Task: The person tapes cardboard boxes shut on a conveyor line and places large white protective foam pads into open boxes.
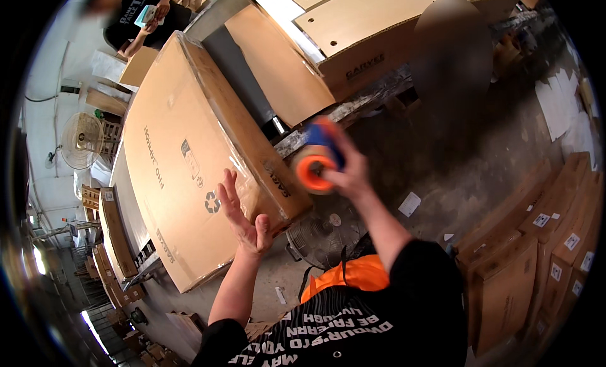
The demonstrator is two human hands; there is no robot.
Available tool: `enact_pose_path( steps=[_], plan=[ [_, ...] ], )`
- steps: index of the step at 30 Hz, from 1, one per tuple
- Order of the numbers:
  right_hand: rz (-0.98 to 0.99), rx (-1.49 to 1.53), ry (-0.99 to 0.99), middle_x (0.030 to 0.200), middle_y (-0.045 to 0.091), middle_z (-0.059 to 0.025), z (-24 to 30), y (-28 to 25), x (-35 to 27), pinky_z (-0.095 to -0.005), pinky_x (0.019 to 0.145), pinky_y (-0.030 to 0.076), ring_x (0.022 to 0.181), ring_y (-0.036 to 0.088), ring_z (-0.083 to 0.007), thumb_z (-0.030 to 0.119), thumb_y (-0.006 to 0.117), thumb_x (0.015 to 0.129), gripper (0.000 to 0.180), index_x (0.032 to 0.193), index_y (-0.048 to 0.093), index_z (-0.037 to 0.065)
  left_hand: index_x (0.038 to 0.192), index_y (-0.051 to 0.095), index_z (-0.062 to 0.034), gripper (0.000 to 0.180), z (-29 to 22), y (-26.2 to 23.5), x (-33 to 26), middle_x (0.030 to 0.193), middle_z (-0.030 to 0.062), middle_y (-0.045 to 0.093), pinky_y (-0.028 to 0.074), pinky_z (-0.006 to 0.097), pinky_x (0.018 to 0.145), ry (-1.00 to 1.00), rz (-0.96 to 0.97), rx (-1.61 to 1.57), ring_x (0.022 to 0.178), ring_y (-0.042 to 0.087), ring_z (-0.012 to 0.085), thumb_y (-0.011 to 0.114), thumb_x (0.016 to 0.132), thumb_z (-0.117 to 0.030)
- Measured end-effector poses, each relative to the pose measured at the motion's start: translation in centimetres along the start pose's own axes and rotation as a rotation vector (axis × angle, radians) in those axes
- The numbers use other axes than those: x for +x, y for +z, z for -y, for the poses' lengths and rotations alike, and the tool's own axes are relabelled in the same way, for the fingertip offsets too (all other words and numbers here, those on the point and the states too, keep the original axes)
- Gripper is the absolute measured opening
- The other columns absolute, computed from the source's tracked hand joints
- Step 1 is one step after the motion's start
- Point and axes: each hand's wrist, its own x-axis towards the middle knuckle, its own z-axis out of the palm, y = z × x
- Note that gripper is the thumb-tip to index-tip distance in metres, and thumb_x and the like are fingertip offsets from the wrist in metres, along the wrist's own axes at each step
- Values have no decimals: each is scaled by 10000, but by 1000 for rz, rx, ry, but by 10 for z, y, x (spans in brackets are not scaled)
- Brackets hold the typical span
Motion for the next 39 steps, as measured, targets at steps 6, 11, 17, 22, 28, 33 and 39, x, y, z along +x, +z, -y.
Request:
enact_pose_path(
  steps=[6, 11, 17, 22, 28, 33, 39],
  plan=[
    [-145, -242, -15, 1265, 605, -171, -78, 89, 107, -322, 1017, 442, 1176, 586, -264, 62, 636, 690, 824, 1477, 405, -17, 1564, 124, 51, 886, 2, 3, 8, 1591, 311, 225, 203, 533, 1193, 14, 72, 165, 1467, 276, 444, 568, 973, -438],
    [-233, 340, 155, 1156, 608, -114, -8, 61, 19, -338, 908, 507, 1003, 609, -202, 63, 637, 689, 925, 1540, 286, -27, 1541, 213, 47, 805, 1, -36, -43, 1572, 275, 291, 211, 534, 1193, -24, -17, 375, 1463, 280, 438, 623, 946, -310],
    [97, 1043, 438, 1320, 595, -160, 32, 71, -90, -429, 1060, 471, 1229, 587, -303, 138, 592, 734, 721, 1425, 440, -1, 1466, 379, 43, 547, 21, -135, -173, 1461, 281, 449, 340, 553, 1118, -380, -517, 790, 1365, 408, 472, 522, 1032, -257],
    [32, 595, 159, 1356, 559, -155, 41, 144, -84, -389, 1070, 459, 1208, 598, -266, 121, 583, 670, 831, 1465, 381, -9, 1325, 567, 50, 467, 72, -166, -185, 1312, 232, 606, 410, 533, 1055, -371, -571, 950, 1233, 532, 452, 476, 1017, -289],
    [-8, 377, 63, 1442, 494, -145, 49, 188, -72, -354, 1111, 387, 1282, 524, -222, 170, 619, 701, 918, 1536, 282, -9, 853, 747, -20, 318, 59, -182, -155, 879, 166, 747, 575, 449, 796, -164, -770, 967, 851, 716, 380, 566, 944, -264],
    [-136, 330, -42, 1337, 555, -127, 8, 236, -65, -358, 1107, 371, 1237, 534, -244, 209, 636, 671, 853, 1459, 382, 6, 925, 716, -42, 246, 108, -220, -147, 888, 141, 732, 575, 440, 771, -40, -751, 992, 822, 702, 349, 550, 961, -220],
    [51, 79, -1, 1286, 566, -114, -6, 266, -29, -345, 1063, 396, 1187, 547, -228, 260, 675, 620, 889, 1439, 416, 30, 987, 693, -75, 225, 166, -254, -149, 876, 97, 711, 568, 393, 713, -103, -729, 1061, 767, 687, 275, 598, 975, -279]
  ],
)
